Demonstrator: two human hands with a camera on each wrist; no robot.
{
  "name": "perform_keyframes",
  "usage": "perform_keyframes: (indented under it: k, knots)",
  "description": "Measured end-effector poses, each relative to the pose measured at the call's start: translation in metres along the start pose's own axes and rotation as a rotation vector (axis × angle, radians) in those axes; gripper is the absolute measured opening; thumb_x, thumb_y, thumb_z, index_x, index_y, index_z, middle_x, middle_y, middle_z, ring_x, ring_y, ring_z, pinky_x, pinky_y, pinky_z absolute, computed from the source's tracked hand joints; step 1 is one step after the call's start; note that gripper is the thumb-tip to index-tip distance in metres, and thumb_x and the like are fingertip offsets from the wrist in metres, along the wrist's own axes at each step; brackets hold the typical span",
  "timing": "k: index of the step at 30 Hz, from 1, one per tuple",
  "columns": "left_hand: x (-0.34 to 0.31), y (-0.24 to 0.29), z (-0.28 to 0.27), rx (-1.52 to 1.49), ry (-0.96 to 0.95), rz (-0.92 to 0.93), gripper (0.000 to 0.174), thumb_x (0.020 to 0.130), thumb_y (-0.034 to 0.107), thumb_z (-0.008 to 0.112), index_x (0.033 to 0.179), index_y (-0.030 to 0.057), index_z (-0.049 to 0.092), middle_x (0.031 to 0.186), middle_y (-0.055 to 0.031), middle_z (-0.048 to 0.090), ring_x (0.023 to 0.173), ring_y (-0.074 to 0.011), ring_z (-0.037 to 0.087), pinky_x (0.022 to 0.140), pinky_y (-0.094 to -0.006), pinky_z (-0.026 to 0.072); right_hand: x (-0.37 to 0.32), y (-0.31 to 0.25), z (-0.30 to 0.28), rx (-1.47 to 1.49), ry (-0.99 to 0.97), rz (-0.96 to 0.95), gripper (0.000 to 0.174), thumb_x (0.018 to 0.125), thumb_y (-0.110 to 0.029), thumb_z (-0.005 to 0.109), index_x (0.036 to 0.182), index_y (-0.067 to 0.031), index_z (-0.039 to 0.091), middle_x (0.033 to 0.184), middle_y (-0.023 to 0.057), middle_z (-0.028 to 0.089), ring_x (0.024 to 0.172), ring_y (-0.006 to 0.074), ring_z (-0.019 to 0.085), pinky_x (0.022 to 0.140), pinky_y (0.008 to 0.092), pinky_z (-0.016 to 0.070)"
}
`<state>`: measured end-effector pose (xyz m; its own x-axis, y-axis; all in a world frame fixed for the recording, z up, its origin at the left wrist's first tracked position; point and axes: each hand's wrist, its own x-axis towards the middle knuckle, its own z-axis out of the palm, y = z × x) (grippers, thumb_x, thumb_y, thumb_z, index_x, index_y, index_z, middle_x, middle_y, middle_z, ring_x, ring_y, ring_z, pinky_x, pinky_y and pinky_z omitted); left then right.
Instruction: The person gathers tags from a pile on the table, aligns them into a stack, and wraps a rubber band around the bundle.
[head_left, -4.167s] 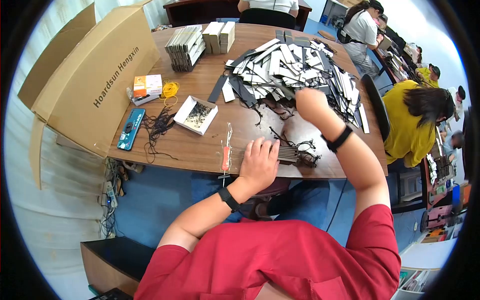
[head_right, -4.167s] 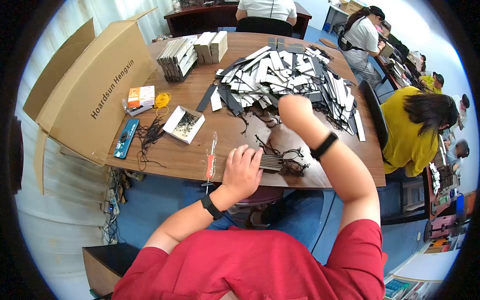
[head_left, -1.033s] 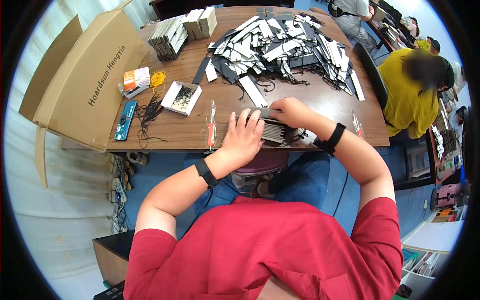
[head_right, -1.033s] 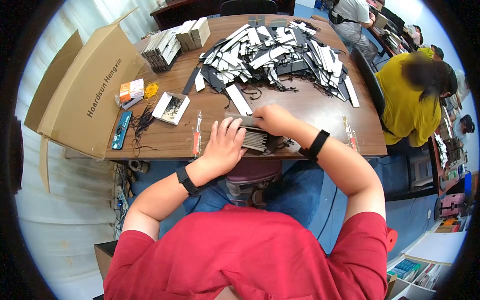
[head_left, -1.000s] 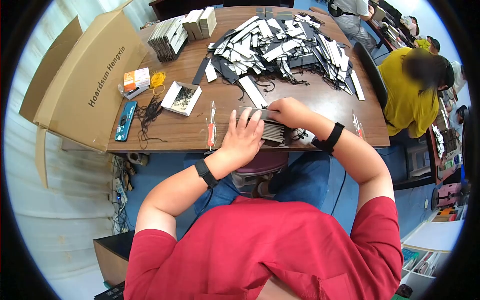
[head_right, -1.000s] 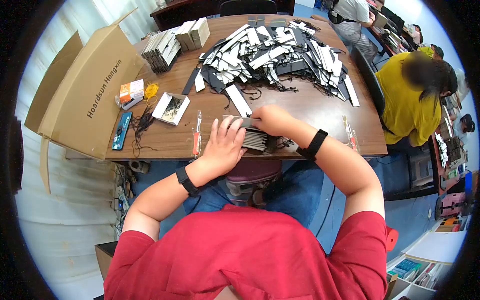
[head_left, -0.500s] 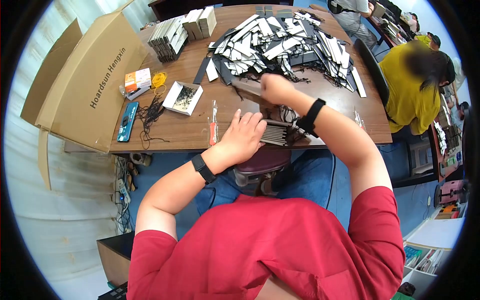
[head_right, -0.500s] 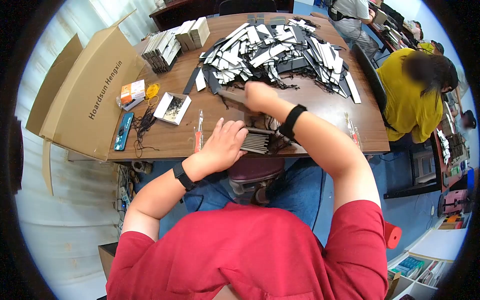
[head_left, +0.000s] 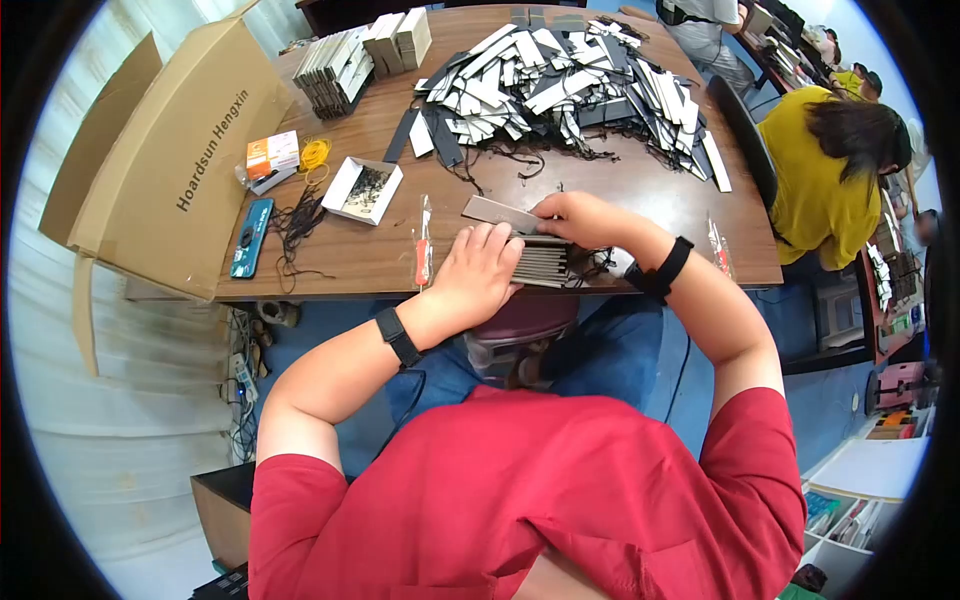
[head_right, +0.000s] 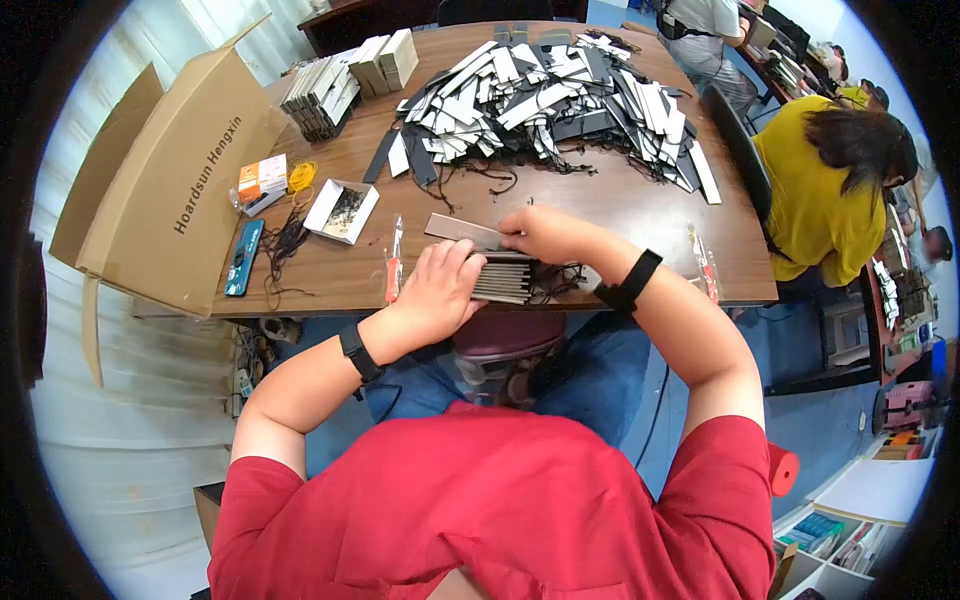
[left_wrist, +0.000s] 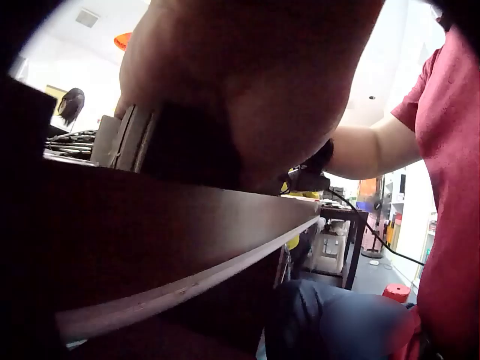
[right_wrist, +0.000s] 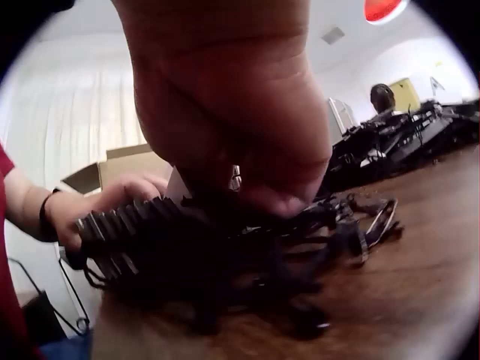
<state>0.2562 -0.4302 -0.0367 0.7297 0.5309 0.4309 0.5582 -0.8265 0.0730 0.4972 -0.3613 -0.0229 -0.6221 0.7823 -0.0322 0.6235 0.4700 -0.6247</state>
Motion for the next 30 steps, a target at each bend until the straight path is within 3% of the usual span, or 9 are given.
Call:
perform_keyframes:
  k: [4, 10, 13, 17, 21, 23, 25, 27, 30]
  knots:
    - [0.006, 0.007, -0.013, 0.079, -0.025, -0.024, 0.079, 0.071, 0.023, 0.080, 0.136, 0.0007, 0.041, 0.132, -0.0187, 0.042, 0.117, -0.0367, 0.045, 0.099, -0.0473, 0.0375, -0.004, -0.015, -0.018, -0.280, -0.101, -0.017, 0.023, 0.091, -0.022, 0.056, 0.106, -0.0112, 0.070, 0.089, 0.0158, 0.069, 0.088, 0.0378, 0.065, 0.080, 0.0448, 0.0517]
    - [0.013, 0.003, -0.026, 0.133, -0.237, -0.096, 0.078, 0.071, 0.031, 0.080, 0.134, 0.0012, 0.046, 0.122, -0.0137, 0.054, 0.118, -0.0335, 0.047, 0.102, -0.0526, 0.0364, 0.003, -0.009, -0.011, -0.226, -0.235, -0.147, 0.048, 0.089, -0.045, 0.057, 0.128, -0.0164, 0.063, 0.126, 0.0182, 0.056, 0.119, 0.0376, 0.051, 0.101, 0.0448, 0.0417]
    - [0.010, 0.000, -0.024, 0.235, -0.138, -0.024, 0.074, 0.068, 0.034, 0.082, 0.127, 0.0022, 0.051, 0.113, -0.0108, 0.058, 0.114, -0.0313, 0.053, 0.104, -0.0564, 0.0362, -0.012, -0.031, -0.016, -0.197, -0.309, -0.024, 0.065, 0.084, -0.055, 0.063, 0.131, -0.0103, 0.058, 0.129, 0.0207, 0.048, 0.122, 0.0402, 0.042, 0.108, 0.0451, 0.0330]
    - [0.012, -0.013, -0.038, 0.162, -0.289, -0.025, 0.071, 0.068, 0.036, 0.083, 0.122, 0.0041, 0.051, 0.113, -0.0110, 0.056, 0.107, -0.0295, 0.059, 0.104, -0.0576, 0.0375, -0.039, -0.009, -0.029, -0.442, -0.251, -0.059, 0.071, 0.077, -0.065, 0.067, 0.122, -0.0094, 0.065, 0.127, 0.0184, 0.052, 0.120, 0.0375, 0.048, 0.103, 0.0445, 0.0394]
    - [0.014, -0.035, -0.048, 0.108, -0.277, 0.059, 0.069, 0.070, 0.036, 0.082, 0.122, 0.0053, 0.048, 0.113, -0.0104, 0.056, 0.102, -0.0288, 0.060, 0.102, -0.0574, 0.0390, -0.052, 0.021, -0.080, -0.091, -0.514, 0.163, 0.061, 0.077, -0.053, 0.074, 0.113, -0.0037, 0.069, 0.126, 0.0212, 0.059, 0.119, 0.0349, 0.054, 0.099, 0.0418, 0.0433]
    - [0.021, -0.035, -0.050, 0.119, -0.291, 0.110, 0.069, 0.070, 0.036, 0.082, 0.122, 0.0051, 0.048, 0.112, -0.0105, 0.055, 0.102, -0.0284, 0.061, 0.100, -0.0565, 0.0403, -0.055, -0.013, -0.091, -0.154, -0.288, 0.486, 0.077, 0.075, -0.053, 0.077, 0.130, -0.0036, 0.058, 0.139, 0.0255, 0.051, 0.127, 0.0343, 0.052, 0.103, 0.0417, 0.0414]
    - [0.030, -0.033, -0.049, 0.093, -0.257, 0.129, 0.068, 0.070, 0.036, 0.082, 0.121, 0.0056, 0.049, 0.110, -0.0110, 0.056, 0.101, -0.0283, 0.061, 0.095, -0.0528, 0.0425, -0.049, -0.008, -0.063, -0.057, -0.069, -0.008, 0.104, 0.070, -0.050, 0.082, 0.150, -0.0051, 0.032, 0.144, 0.0270, 0.045, 0.133, 0.0355, 0.046, 0.109, 0.0415, 0.0377]
    - [0.041, -0.032, -0.054, 0.070, -0.284, 0.132, 0.066, 0.069, 0.036, 0.082, 0.119, 0.0061, 0.050, 0.107, -0.0115, 0.057, 0.099, -0.0284, 0.062, 0.091, -0.0488, 0.0442, -0.038, -0.023, -0.031, 0.129, -0.103, -0.230, 0.126, 0.065, -0.039, 0.089, 0.155, -0.0017, 0.008, 0.151, 0.0231, 0.038, 0.138, 0.0342, 0.040, 0.113, 0.0405, 0.0331]
    - [0.066, -0.041, -0.077, 0.018, -0.320, 0.136, 0.061, 0.069, 0.035, 0.082, 0.113, 0.0058, 0.052, 0.102, -0.0133, 0.058, 0.091, -0.0311, 0.063, 0.080, -0.0418, 0.0482, -0.038, -0.034, -0.014, 0.436, 0.037, -0.092, 0.128, 0.066, -0.030, 0.091, 0.156, -0.0056, 0.004, 0.153, 0.0219, 0.031, 0.135, 0.0293, 0.041, 0.113, 0.0380, 0.0319]
